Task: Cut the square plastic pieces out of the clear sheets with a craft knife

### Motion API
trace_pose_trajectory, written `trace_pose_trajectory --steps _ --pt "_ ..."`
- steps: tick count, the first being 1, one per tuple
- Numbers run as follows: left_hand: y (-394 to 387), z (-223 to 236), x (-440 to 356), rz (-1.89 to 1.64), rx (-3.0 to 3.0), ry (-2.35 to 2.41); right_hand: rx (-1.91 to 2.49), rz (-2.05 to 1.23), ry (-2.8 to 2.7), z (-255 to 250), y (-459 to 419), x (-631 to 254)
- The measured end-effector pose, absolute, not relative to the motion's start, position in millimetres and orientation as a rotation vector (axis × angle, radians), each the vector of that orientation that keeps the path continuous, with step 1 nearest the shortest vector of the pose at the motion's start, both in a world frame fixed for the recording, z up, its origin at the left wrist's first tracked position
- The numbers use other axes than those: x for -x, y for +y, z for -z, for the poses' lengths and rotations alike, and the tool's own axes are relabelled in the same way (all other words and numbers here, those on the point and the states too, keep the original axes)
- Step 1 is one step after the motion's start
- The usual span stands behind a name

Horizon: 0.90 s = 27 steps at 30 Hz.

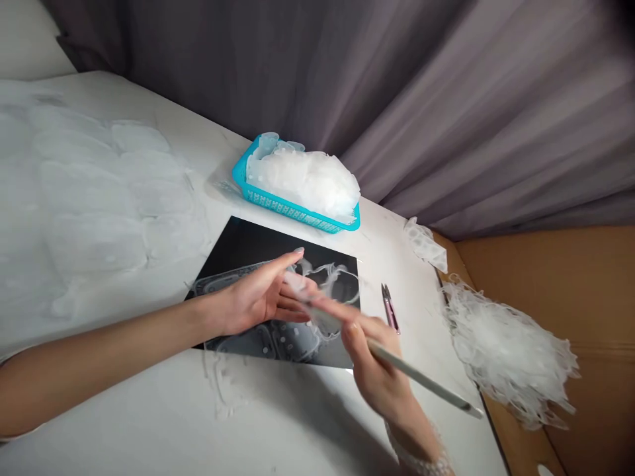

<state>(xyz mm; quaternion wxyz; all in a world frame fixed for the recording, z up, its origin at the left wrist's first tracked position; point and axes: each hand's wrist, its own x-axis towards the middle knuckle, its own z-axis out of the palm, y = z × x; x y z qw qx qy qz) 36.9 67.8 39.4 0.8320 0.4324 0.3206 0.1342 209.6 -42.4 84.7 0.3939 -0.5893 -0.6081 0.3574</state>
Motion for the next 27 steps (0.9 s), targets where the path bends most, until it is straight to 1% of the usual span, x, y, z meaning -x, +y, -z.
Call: trace_pose_trajectory --steps 2,3,4,6,8,10,12,16,22,27 --pt "67.5 -38.5 -37.4 -0.243 -0.818 0.664 1.381 -1.154 -1.5 -94.5 -48.3 -207.5" --pt "66.8 -38.8 -36.4 -0.243 -0.826 0.667 1.323 -1.214 -1.416 -98.7 -47.8 -210.4" --pt "65.6 -40.0 -34.9 -0.242 -0.842 0.673 1.282 -1.211 -1.327 -102.0 -44.9 -215.0" --pt "62.5 -45.0 -32.1 -0.236 -0.881 0.703 1.3 -1.053 -1.219 -105.0 -33.3 -225.8" --pt "59.4 -51.0 -30.8 -0.235 -0.943 0.738 1.491 -0.856 -1.247 -101.9 -17.6 -232.8" --pt "57.1 -54.4 -30.8 -0.279 -1.067 0.762 1.707 -0.786 -1.386 -93.4 -2.2 -232.2" --pt "55.8 -53.4 -31.3 -0.33 -1.237 0.788 1.813 -0.859 -1.539 -82.6 10.0 -224.7" --pt "56.3 -45.2 -31.3 -0.362 -1.518 0.867 1.735 -1.051 -1.631 -68.1 20.1 -206.9" --pt "58.1 -50.2 -31.0 -0.376 -1.63 0.935 1.764 -0.903 -1.667 -69.0 15.9 -203.3" --pt "55.7 -57.8 -31.8 -0.404 -1.678 0.949 1.73 -0.962 -1.679 -69.5 18.0 -202.3"
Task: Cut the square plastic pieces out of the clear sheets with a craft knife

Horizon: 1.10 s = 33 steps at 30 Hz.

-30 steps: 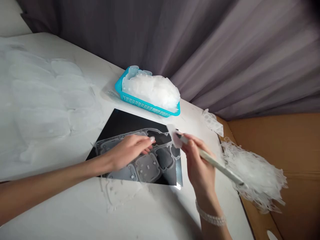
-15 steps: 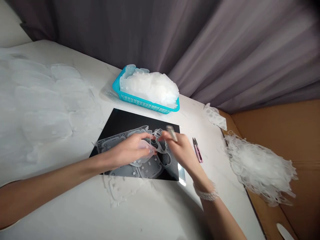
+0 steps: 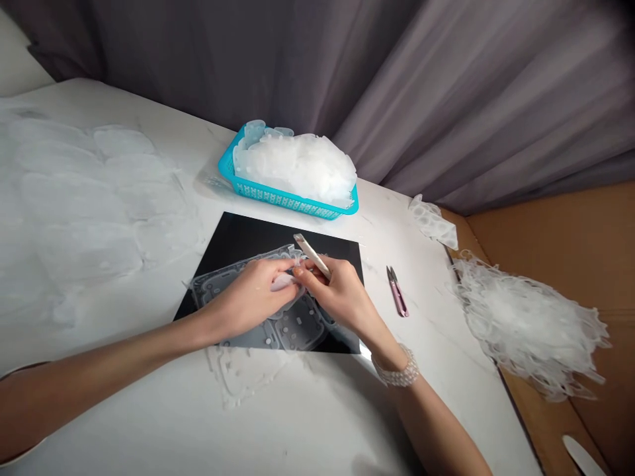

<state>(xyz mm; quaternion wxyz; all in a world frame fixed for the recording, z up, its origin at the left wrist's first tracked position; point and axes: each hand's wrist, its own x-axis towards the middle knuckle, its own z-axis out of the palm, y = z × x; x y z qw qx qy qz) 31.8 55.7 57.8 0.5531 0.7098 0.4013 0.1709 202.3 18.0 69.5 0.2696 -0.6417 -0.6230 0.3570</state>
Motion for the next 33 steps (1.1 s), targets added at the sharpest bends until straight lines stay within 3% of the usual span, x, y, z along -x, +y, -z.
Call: trace_pose_trajectory --steps 4,10,19,21,27,33 --pt "53.9 -57.6 -31.9 -0.372 -1.792 1.033 1.72 -0.904 -1.685 -73.5 16.0 -196.5" --pt "56.7 -58.6 -28.3 -0.559 -1.985 1.04 1.967 -0.532 -1.77 -62.8 18.7 -207.8" --pt "81.5 -66.1 -19.7 -0.573 -1.091 0.764 2.204 -0.325 -1.617 -64.6 35.0 -262.2" --pt "80.1 -68.3 -20.2 -0.542 -0.989 0.73 2.088 -0.429 -1.563 -75.2 29.9 -255.9" --pt "73.7 -77.6 -22.4 -0.51 -0.783 0.637 1.583 -1.165 -1.391 -96.0 15.5 -223.2" --pt "72.3 -88.9 -21.9 -0.48 -0.699 0.611 1.418 -1.295 -1.147 -92.0 18.0 -218.4"
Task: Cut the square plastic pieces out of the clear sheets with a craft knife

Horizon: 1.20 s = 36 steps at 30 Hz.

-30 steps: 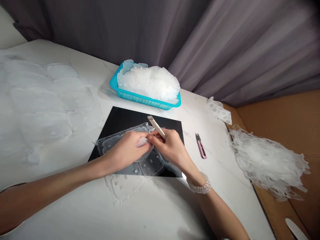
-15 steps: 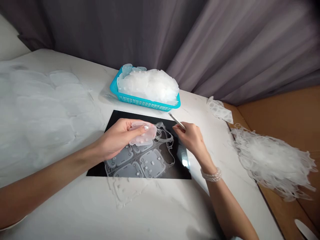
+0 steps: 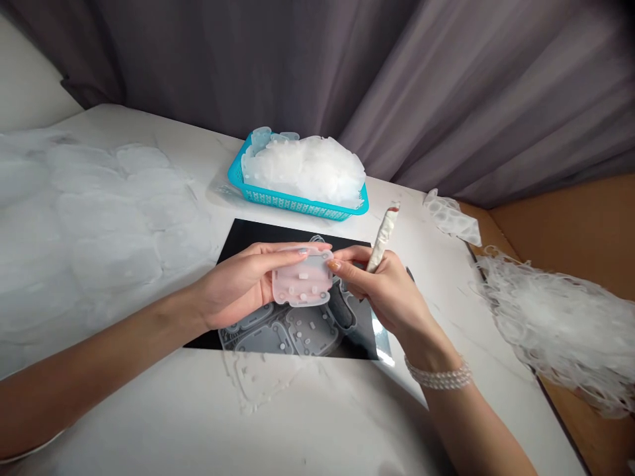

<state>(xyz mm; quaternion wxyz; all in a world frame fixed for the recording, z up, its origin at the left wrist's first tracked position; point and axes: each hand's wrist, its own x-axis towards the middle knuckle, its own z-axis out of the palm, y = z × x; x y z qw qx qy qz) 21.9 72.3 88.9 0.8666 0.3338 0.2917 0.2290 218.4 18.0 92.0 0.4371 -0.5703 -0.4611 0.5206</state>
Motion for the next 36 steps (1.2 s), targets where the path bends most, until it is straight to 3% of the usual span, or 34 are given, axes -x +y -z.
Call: trace_pose_trajectory --steps 19,36 --pt "74.2 -92.6 -22.0 -0.414 -0.6 0.645 1.355 -1.486 -0.88 -92.4 20.9 -222.0" --pt "81.2 -84.9 -20.1 -0.422 -0.546 0.664 1.322 -1.415 -0.966 -100.8 15.6 -225.8"
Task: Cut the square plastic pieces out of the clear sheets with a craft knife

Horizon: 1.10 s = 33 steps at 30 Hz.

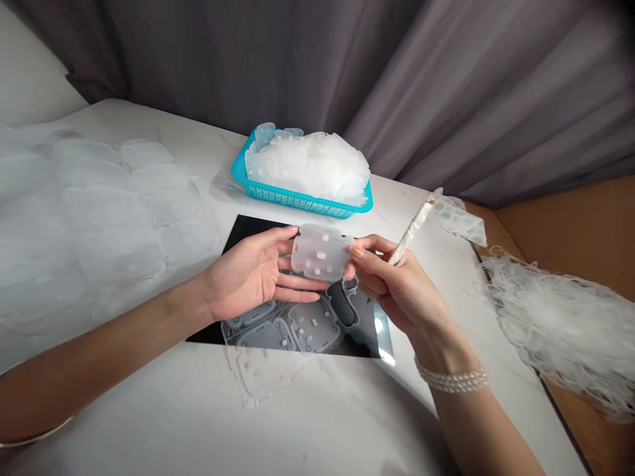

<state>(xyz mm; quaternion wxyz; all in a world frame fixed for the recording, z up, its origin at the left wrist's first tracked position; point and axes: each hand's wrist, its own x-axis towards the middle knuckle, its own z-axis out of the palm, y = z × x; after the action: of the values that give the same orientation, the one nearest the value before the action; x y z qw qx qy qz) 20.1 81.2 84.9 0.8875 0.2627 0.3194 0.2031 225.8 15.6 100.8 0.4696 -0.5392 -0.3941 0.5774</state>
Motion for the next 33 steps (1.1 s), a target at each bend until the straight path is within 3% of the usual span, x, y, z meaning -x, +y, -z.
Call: trace_pose_trajectory --steps 12,33 --pt "89.0 -70.1 -18.1 -0.573 -0.711 0.764 1.406 -1.202 -1.195 -79.2 20.1 -233.2" --pt "91.7 -80.1 -15.4 -0.554 -0.695 0.729 1.416 -1.337 -0.958 -80.6 24.5 -231.6"
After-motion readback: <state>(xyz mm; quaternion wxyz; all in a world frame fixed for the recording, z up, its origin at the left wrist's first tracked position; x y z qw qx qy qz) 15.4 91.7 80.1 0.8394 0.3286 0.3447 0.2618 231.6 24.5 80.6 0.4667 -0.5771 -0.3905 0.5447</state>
